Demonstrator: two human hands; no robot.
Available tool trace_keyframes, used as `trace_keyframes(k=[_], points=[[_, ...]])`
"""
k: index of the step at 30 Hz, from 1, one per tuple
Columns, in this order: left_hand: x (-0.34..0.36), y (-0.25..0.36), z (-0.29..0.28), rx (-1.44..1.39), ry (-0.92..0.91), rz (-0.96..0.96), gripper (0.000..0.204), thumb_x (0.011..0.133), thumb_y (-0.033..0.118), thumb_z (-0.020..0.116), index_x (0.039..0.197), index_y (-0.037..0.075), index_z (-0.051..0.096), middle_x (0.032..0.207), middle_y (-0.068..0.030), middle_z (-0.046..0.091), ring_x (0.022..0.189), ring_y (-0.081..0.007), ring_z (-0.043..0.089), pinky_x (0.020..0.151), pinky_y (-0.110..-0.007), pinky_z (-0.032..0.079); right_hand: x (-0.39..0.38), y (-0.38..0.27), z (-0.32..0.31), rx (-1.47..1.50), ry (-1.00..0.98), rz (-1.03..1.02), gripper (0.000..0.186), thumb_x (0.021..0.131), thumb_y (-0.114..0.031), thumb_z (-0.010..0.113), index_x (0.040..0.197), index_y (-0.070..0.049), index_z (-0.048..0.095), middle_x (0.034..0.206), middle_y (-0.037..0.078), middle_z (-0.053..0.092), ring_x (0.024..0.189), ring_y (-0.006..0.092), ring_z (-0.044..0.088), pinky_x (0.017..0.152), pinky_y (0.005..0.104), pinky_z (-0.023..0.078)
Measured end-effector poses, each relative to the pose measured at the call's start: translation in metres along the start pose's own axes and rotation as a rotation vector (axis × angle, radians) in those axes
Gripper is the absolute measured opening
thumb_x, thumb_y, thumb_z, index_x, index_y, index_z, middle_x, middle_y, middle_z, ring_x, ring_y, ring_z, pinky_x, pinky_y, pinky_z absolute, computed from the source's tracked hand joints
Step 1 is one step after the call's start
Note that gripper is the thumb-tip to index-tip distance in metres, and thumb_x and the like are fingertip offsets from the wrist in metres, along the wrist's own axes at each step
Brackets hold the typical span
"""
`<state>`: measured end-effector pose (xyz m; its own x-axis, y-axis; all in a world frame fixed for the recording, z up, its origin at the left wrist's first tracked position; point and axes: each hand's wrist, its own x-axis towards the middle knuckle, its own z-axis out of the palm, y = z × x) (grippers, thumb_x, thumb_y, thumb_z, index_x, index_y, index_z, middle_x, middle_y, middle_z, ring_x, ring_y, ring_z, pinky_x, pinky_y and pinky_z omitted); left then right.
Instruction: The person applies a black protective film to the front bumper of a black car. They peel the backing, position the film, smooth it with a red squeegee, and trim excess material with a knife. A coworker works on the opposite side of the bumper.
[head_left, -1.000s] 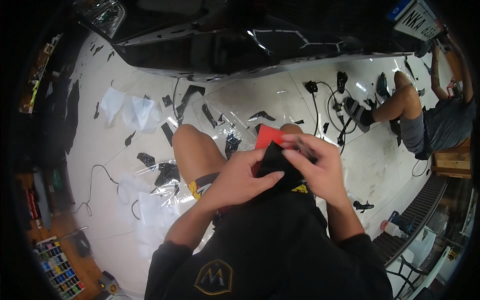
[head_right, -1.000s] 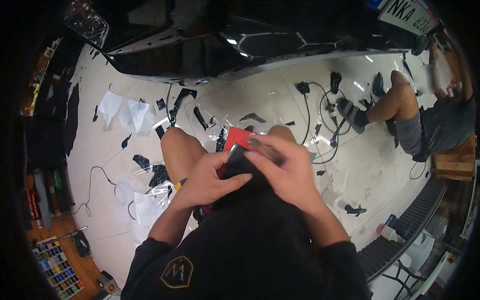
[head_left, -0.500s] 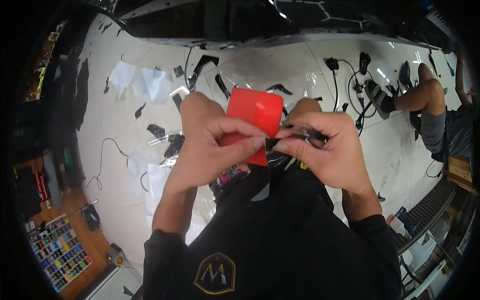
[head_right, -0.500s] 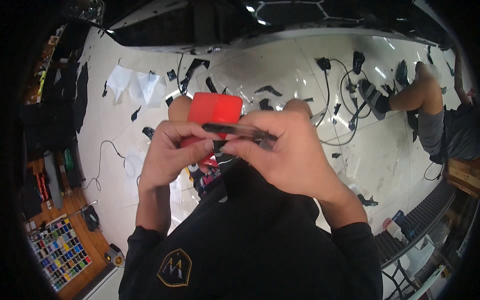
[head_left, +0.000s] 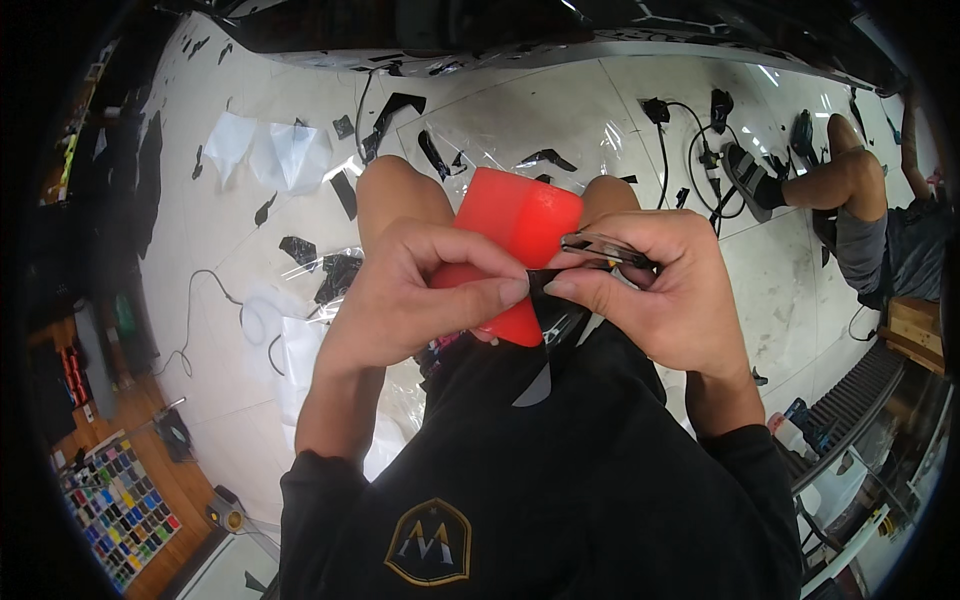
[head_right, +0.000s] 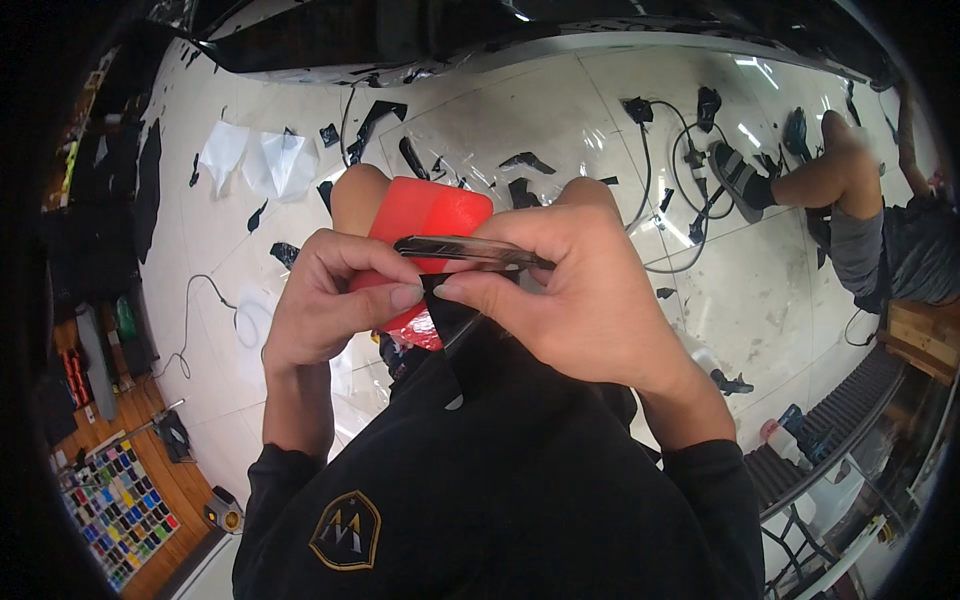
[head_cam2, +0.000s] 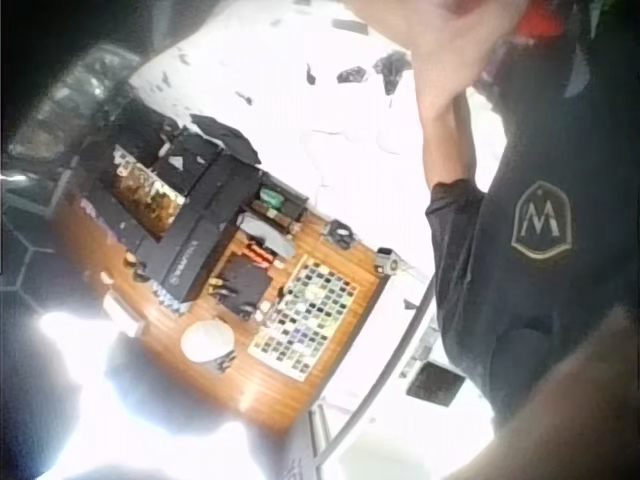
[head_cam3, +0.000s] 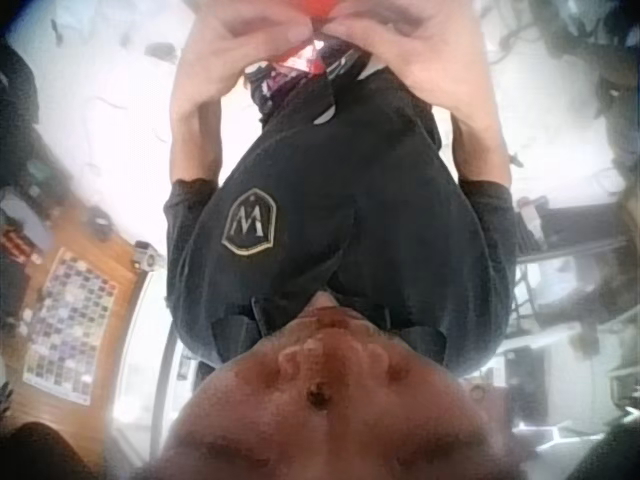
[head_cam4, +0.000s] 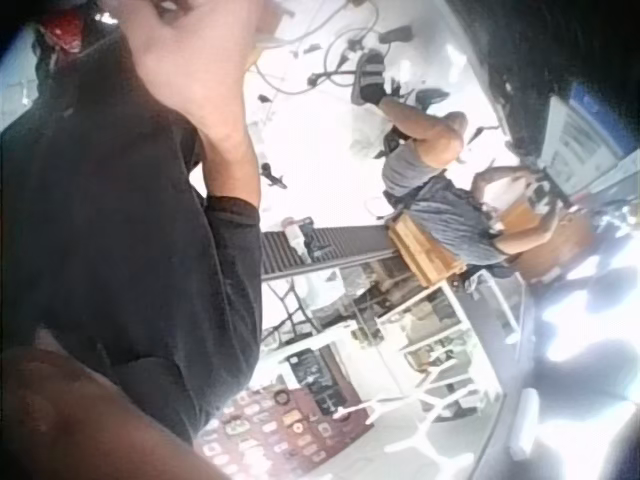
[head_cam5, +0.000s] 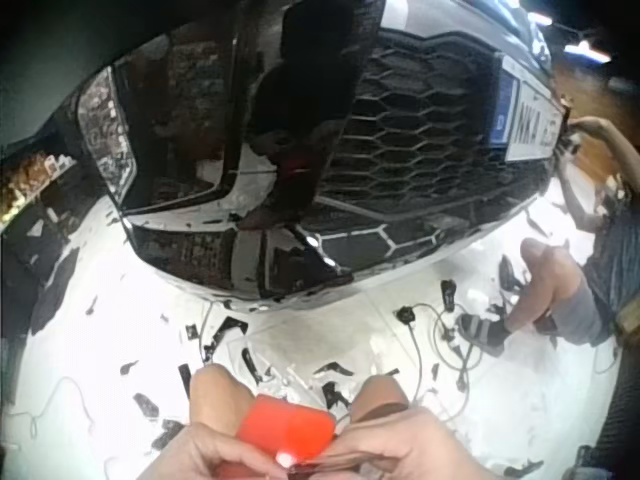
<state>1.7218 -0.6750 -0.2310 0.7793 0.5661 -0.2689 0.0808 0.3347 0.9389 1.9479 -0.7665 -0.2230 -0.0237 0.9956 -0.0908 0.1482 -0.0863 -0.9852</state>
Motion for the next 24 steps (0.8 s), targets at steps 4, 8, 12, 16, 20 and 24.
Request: trace_keyframes(k=[4, 8, 12, 16, 20, 24], points=[[-0.002, 0.007, 0.004, -0.029, 0.036, -0.068, 0.011, 0.086, 0.002, 0.074, 0.095, -0.004, 0.076, 0.082, -0.0062, 0.073, 0.071, -0.0076, 0.063, 0.066, -0.022, 0.050, -0.003, 0.002, 0.006, 0.096, 0.035, 0.003, 0.018, 0.080, 0.002, 0.082, 0.095, 0.005, 0.074, 0.079, 0.003, 0.071, 0.068, 0.0015, 0.057, 0.059, 0.0171, 0.043], [-0.005, 0.003, 0.006, -0.003, 0.083, -0.055, 0.012, 0.087, 0.002, 0.074, 0.097, -0.004, 0.076, 0.081, -0.0070, 0.073, 0.070, -0.0078, 0.064, 0.064, -0.021, 0.050, -0.003, 0.003, 0.006, 0.029, 0.009, -0.031, 0.018, 0.079, 0.001, 0.083, 0.095, 0.005, 0.074, 0.077, 0.003, 0.070, 0.065, 0.0013, 0.055, 0.056, 0.0169, 0.040], [-0.005, 0.002, 0.002, 0.026, 0.085, -0.076, 0.013, 0.087, 0.002, 0.075, 0.099, -0.003, 0.077, 0.082, -0.0080, 0.074, 0.070, -0.0084, 0.065, 0.064, -0.022, 0.051, -0.001, 0.004, 0.004, -0.046, -0.011, -0.044, 0.019, 0.079, -0.001, 0.084, 0.095, 0.005, 0.075, 0.076, 0.003, 0.069, 0.063, 0.0017, 0.053, 0.055, 0.0175, 0.038], [-0.005, -0.001, 0.002, 0.016, 0.072, -0.068, 0.013, 0.086, 0.001, 0.076, 0.099, -0.003, 0.077, 0.085, -0.0089, 0.074, 0.073, -0.0094, 0.066, 0.067, -0.022, 0.053, -0.003, 0.006, 0.005, -0.056, -0.003, -0.089, 0.020, 0.079, -0.001, 0.084, 0.094, 0.006, 0.074, 0.077, 0.004, 0.069, 0.064, 0.0020, 0.054, 0.055, 0.0176, 0.039], [-0.006, -0.004, 0.001, -0.029, 0.068, -0.080, 0.012, 0.086, 0.001, 0.076, 0.097, -0.003, 0.077, 0.088, -0.0092, 0.075, 0.076, -0.0095, 0.067, 0.069, -0.022, 0.052, -0.005, 0.007, 0.007, -0.016, 0.004, -0.069, 0.019, 0.079, 0.000, 0.083, 0.094, 0.006, 0.074, 0.078, 0.004, 0.069, 0.064, 0.0030, 0.055, 0.056, 0.0181, 0.040], [-0.005, -0.005, 0.001, -0.050, 0.047, -0.058, 0.011, 0.086, 0.000, 0.076, 0.096, -0.002, 0.077, 0.087, -0.0088, 0.075, 0.076, -0.0086, 0.066, 0.069, -0.022, 0.051, -0.006, 0.007, 0.007, -0.009, 0.003, -0.062, 0.017, 0.079, 0.001, 0.083, 0.094, 0.006, 0.074, 0.078, 0.005, 0.069, 0.065, 0.0037, 0.057, 0.057, 0.0183, 0.041]])
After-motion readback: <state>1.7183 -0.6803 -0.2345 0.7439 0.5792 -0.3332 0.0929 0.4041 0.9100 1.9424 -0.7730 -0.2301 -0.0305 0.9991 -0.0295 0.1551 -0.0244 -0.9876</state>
